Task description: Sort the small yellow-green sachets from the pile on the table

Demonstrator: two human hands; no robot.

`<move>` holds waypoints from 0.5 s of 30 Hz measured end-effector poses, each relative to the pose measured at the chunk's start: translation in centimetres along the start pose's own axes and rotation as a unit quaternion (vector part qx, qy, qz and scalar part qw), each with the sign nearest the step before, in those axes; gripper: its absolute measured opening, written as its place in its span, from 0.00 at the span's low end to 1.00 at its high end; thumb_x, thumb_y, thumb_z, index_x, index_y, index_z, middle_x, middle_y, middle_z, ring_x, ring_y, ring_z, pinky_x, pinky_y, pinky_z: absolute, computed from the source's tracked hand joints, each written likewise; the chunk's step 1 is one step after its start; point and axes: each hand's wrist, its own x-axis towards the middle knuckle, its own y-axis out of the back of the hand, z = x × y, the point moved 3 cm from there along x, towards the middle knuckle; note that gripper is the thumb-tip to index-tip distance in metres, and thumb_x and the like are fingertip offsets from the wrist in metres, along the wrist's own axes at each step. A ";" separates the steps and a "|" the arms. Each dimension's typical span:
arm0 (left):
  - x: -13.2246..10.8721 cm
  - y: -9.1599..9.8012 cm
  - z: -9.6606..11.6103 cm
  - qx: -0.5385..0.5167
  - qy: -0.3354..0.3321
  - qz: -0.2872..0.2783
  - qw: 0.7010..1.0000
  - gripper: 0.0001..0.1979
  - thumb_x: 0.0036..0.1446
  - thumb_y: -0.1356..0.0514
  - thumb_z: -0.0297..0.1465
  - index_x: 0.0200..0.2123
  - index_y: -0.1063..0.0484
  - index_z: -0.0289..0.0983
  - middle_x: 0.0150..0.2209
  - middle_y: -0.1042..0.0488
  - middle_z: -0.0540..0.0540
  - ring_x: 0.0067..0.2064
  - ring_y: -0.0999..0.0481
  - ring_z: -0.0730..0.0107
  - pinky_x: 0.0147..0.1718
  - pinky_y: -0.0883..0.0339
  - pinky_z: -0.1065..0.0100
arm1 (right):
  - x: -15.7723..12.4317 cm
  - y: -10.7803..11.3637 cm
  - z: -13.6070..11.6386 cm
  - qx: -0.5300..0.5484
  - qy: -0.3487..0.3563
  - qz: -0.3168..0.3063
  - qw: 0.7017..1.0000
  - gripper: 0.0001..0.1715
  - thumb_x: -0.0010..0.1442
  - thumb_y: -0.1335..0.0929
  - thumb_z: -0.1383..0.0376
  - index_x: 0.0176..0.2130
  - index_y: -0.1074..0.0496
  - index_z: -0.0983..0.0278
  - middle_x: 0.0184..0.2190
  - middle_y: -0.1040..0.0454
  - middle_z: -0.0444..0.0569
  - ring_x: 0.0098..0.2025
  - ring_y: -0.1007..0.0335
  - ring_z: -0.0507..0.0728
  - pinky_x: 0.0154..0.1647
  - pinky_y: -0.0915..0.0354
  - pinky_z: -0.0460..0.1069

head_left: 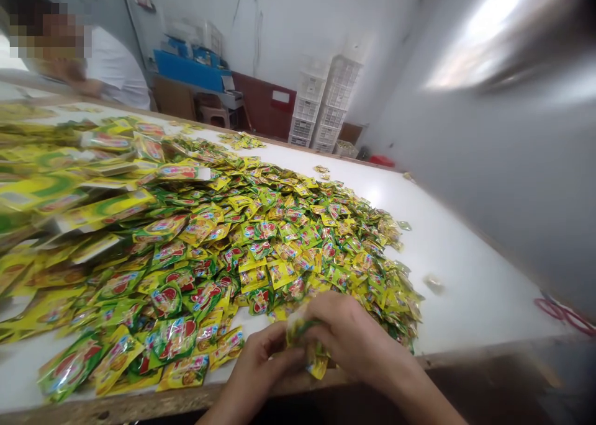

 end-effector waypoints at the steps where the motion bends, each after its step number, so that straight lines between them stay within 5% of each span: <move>1: 0.0 0.0 -0.1 0.008 -0.004 0.007 1.000 0.13 0.53 0.34 0.31 0.44 0.22 0.40 0.42 0.18 0.46 0.43 0.22 0.58 0.44 0.32 0.64 | 0.1 -0.4 0.1 -0.010 0.013 0.007 1.000 0.11 0.58 0.34 0.77 0.33 0.27 0.62 0.34 0.29 0.46 0.39 0.34 0.55 0.40 0.37 0.48; 6: -0.2 -0.4 0.1 0.109 -0.036 0.051 0.992 0.12 0.53 0.34 0.30 0.43 0.20 0.40 0.41 0.18 0.46 0.44 0.22 0.57 0.46 0.32 0.64 | -0.7 -2.3 0.6 0.007 0.067 0.008 0.998 0.02 0.55 0.25 0.66 0.32 0.21 0.59 0.47 0.29 0.51 0.55 0.41 0.64 0.55 0.39 0.57; 9: -0.4 0.0 1.0 0.114 -0.044 0.063 0.991 0.14 0.56 0.36 0.31 0.47 0.21 0.42 0.44 0.19 0.46 0.45 0.22 0.58 0.47 0.32 0.64 | -1.8 -2.9 1.5 0.126 0.041 0.057 0.990 0.07 0.59 0.27 0.61 0.40 0.21 0.56 0.51 0.30 0.50 0.57 0.39 0.63 0.57 0.39 0.58; 12: -1.2 1.3 1.7 0.091 -0.022 0.056 0.994 0.18 0.56 0.36 0.34 0.51 0.24 0.43 0.46 0.20 0.45 0.46 0.23 0.57 0.48 0.32 0.62 | -2.3 -4.4 2.5 0.315 -0.077 0.142 0.935 0.15 0.64 0.32 0.59 0.50 0.25 0.58 0.44 0.27 0.52 0.39 0.29 0.57 0.40 0.31 0.51; 15: -2.7 2.7 1.7 0.067 0.017 0.062 0.996 0.21 0.59 0.39 0.39 0.56 0.27 0.44 0.55 0.25 0.44 0.57 0.29 0.53 0.59 0.42 0.55 | -1.9 -7.8 2.4 0.503 -0.161 0.106 0.843 0.19 0.60 0.30 0.52 0.44 0.23 0.63 0.29 0.28 0.47 0.24 0.33 0.52 0.22 0.36 0.45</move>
